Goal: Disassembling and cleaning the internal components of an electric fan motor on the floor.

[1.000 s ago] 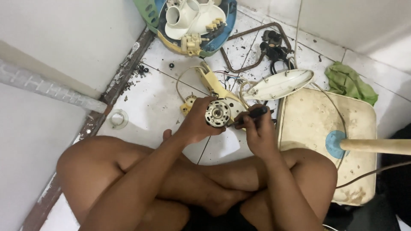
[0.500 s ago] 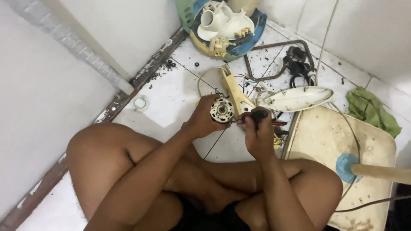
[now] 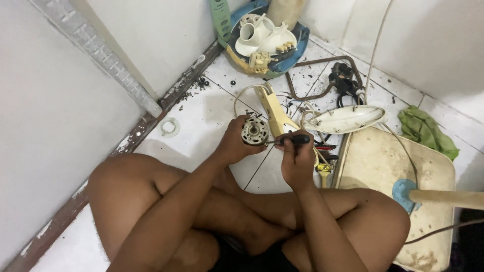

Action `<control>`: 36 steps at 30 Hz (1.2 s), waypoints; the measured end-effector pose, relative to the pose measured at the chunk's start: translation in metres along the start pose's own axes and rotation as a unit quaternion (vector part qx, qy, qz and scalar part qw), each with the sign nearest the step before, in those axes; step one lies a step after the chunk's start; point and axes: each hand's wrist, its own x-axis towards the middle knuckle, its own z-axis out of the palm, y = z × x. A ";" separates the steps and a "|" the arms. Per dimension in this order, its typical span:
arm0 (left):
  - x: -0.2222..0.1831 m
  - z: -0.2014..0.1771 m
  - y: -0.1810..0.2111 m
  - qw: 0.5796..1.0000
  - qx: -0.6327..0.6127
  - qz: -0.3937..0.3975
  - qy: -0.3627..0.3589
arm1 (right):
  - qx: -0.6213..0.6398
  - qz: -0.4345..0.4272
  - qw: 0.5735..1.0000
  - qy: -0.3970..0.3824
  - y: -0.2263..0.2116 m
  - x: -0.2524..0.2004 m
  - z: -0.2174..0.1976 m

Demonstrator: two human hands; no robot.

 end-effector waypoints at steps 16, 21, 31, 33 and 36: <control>-0.020 0.009 0.018 0.999 -0.026 0.020 0.003 | -0.129 0.086 0.981 -0.112 -0.029 0.020 -0.018; -0.031 0.017 0.015 1.000 -0.006 0.010 0.002 | 0.003 0.115 0.986 -0.118 0.004 0.007 -0.028; -0.012 0.020 0.013 0.998 0.015 -0.054 -0.012 | -0.120 0.153 0.966 -0.168 -0.030 0.010 -0.044; -0.016 0.020 0.010 0.998 0.001 -0.060 -0.008 | -0.135 0.197 0.954 -0.184 -0.030 0.005 -0.045; -0.020 0.017 0.008 0.998 -0.010 -0.060 -0.003 | -0.134 0.139 0.970 -0.145 -0.018 -0.003 -0.039</control>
